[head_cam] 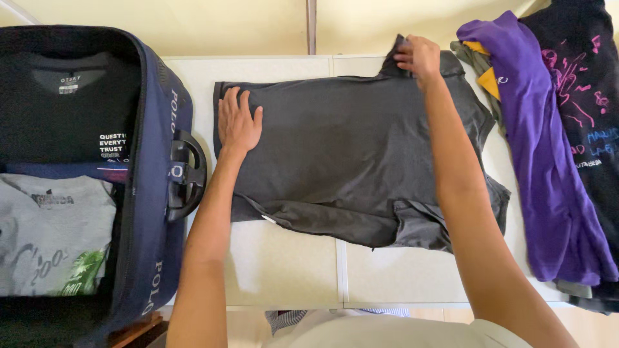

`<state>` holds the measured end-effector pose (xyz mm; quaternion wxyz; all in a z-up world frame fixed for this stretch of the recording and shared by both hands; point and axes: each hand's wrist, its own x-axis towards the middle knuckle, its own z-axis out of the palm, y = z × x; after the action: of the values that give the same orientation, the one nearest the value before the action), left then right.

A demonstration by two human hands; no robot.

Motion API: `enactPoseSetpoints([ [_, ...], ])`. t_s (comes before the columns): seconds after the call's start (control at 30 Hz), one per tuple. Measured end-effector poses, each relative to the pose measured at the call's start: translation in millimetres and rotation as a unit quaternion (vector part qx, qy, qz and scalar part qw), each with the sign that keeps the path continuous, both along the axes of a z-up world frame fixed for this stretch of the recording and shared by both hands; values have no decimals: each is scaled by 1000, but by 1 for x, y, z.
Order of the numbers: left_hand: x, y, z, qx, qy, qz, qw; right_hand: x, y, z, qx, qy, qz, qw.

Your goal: The person moves a grey t-shirt in a blue bag and then folds a black t-shirt on a white table by spreading it out and smoothing it with their hands.

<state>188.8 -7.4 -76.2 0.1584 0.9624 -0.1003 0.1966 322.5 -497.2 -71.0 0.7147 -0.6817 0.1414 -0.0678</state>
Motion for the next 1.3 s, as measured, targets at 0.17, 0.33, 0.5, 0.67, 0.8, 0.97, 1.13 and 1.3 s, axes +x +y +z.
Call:
enactPoseSetpoints([
  [0.17, 1, 0, 1, 3, -5, -1, 1000, -9, -7, -12, -71, -147, 40, 986],
  [0.33, 1, 0, 0, -2, -3, 4, 1000, -67, -9, -15, -506, -160, -58, 846],
  [0.5, 3, 2, -4, 1, 0, 1, 1000, -108, 8, 5, -592, -169, 11, 787],
  [0.67, 20, 3, -8, 5, 18, 6, 1000, -98, 10, -6, -650, -155, 45, 743],
  [0.8, 40, 2, -11, 19, 25, 12, 999, -79, 9, -10, -633, -65, 70, 769],
  [0.97, 59, 0, -11, 67, 10, 21, 997, -72, 10, -6, -618, -55, 93, 778],
  [1.13, 53, -6, -1, 127, -24, 21, 991, -91, 13, -2, -624, -100, 78, 771],
  [1.3, 11, -10, 18, 51, -66, -56, 995, -148, 12, 6, -629, -187, 84, 750],
])
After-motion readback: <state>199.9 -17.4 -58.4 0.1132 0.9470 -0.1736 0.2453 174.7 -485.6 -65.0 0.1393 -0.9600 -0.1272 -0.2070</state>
